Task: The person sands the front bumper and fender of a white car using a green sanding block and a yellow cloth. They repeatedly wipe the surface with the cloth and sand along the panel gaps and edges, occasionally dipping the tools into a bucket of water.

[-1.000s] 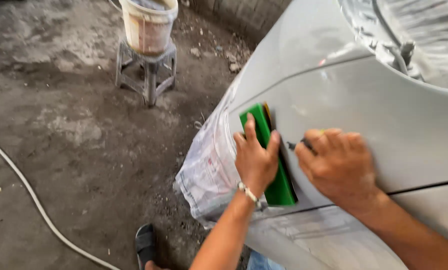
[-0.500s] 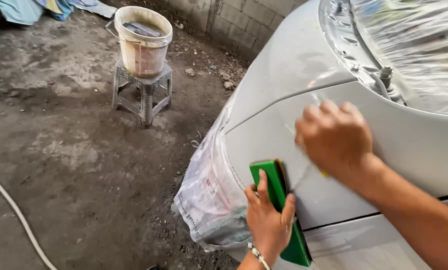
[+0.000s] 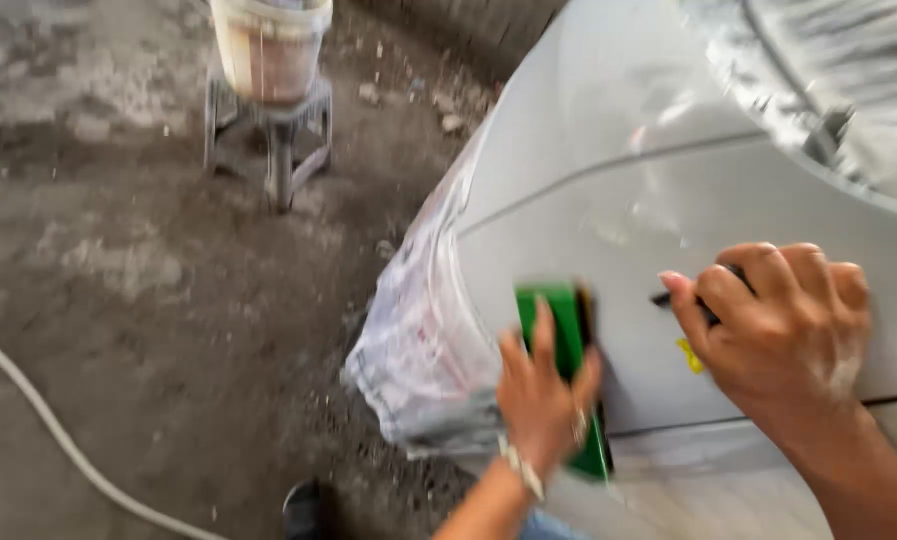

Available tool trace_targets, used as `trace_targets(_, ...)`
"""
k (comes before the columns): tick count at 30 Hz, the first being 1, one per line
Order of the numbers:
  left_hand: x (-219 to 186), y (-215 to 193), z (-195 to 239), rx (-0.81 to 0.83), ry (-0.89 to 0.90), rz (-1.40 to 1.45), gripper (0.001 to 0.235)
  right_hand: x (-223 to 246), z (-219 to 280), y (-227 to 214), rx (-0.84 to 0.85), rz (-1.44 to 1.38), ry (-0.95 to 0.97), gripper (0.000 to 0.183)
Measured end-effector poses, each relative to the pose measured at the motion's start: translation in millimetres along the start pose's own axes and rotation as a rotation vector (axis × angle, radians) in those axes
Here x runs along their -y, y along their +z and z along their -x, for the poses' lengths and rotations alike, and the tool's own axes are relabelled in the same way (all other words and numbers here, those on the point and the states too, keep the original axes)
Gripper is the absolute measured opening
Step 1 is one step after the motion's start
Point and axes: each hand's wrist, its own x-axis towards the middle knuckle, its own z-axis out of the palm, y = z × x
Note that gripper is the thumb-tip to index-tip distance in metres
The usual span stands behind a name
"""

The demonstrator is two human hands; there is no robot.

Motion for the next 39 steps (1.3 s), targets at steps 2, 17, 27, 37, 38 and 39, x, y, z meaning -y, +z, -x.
trace_targets(2, -6.6, -2.5, -18.0, -0.097, 0.027, -0.043, 0.083, -5.4, 41.1, 5.9, -0.017, -0.061, 0.013, 0.026)
trace_targets(17, -41.9, 35.3, 23.4, -0.333, 0.107, -0.011, 0.073, -26.0, 74.7, 21.8, -0.253, -0.122, -0.026, 0.023)
trace_targets(27, -29.7, 16.2, 53.0, -0.047, -0.207, 0.019, 0.087, -26.6, 77.4, 26.8, -0.265, -0.131, -0.033, 0.024)
trace_targets(37, -24.9, -3.6, 28.3, -0.024, -0.186, -0.036, 0.086, -26.7, 71.9, 23.0, -0.25, -0.125, -0.03, 0.022)
trace_targets(38, -32.2, -21.7, 9.8, 0.013, -0.364, -0.009, 0.084, -24.2, 72.4, 15.7, -0.242, -0.118, -0.028, 0.023)
trace_targets(39, -38.1, -37.8, -10.2, 0.054, -0.541, 0.015, 0.083, -22.5, 72.8, 9.4, -0.235, -0.111, -0.027, 0.023)
